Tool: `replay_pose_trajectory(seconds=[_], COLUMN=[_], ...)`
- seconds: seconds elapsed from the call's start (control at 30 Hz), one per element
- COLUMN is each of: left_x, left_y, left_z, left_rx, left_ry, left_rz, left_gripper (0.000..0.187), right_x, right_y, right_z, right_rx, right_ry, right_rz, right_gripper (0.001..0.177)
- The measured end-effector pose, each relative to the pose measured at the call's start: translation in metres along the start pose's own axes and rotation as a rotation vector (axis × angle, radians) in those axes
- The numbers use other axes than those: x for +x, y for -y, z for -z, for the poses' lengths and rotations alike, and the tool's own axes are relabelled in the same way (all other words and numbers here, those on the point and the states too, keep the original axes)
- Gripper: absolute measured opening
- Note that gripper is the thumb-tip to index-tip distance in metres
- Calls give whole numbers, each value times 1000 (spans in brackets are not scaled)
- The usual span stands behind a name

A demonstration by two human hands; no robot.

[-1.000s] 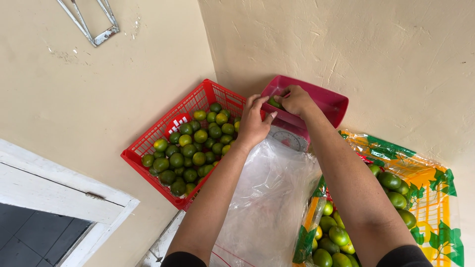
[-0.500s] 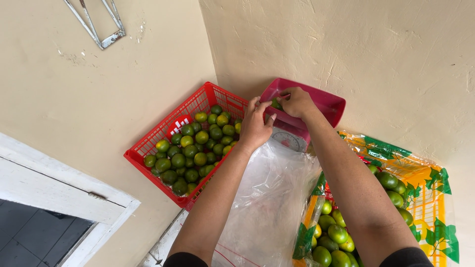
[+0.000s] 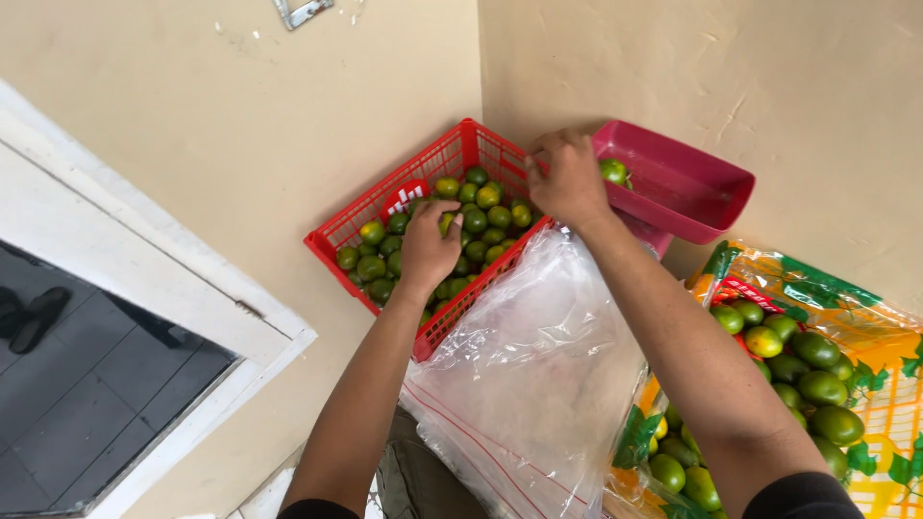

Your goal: The person picks small green citrus fruits from a red plastic crate and places them into a pink plastic container sitting on a scale.

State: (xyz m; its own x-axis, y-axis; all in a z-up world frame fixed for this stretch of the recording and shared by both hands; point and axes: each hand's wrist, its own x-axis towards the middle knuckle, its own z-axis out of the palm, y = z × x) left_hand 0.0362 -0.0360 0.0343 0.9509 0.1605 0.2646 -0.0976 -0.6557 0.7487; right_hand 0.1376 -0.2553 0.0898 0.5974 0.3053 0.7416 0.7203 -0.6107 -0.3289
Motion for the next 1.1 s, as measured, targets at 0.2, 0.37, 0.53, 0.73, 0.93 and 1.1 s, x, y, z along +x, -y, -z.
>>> replay_pose_trajectory(seconds=[0.2, 0.37, 0.53, 0.73, 0.93, 1.1], left_x=[-20, -26, -35, -42, -40, -38], left_y=[54, 99, 76, 71, 85, 97], left_z=[12, -7, -5, -9, -21, -33], left_rx=[328, 548, 646, 689, 767, 853], left_ry=[24, 137, 218, 380, 461, 551], left_rz=[193, 328, 391, 358, 321, 331], left_gripper=[32, 38, 38, 28, 29, 31], right_x=[-28, -51, -57, -57, -57, -43], right_y=[61, 109, 118, 109, 105, 137], right_z=[-86, -89, -93, -110, -112, -71], right_rx=[251, 44, -124, -312, -332, -139], right_ry=[492, 846, 936, 1226, 1249, 1072], right_rz=[-186, -244, -330, -397, -394, -470], right_gripper=[26, 47, 41, 53, 50, 69])
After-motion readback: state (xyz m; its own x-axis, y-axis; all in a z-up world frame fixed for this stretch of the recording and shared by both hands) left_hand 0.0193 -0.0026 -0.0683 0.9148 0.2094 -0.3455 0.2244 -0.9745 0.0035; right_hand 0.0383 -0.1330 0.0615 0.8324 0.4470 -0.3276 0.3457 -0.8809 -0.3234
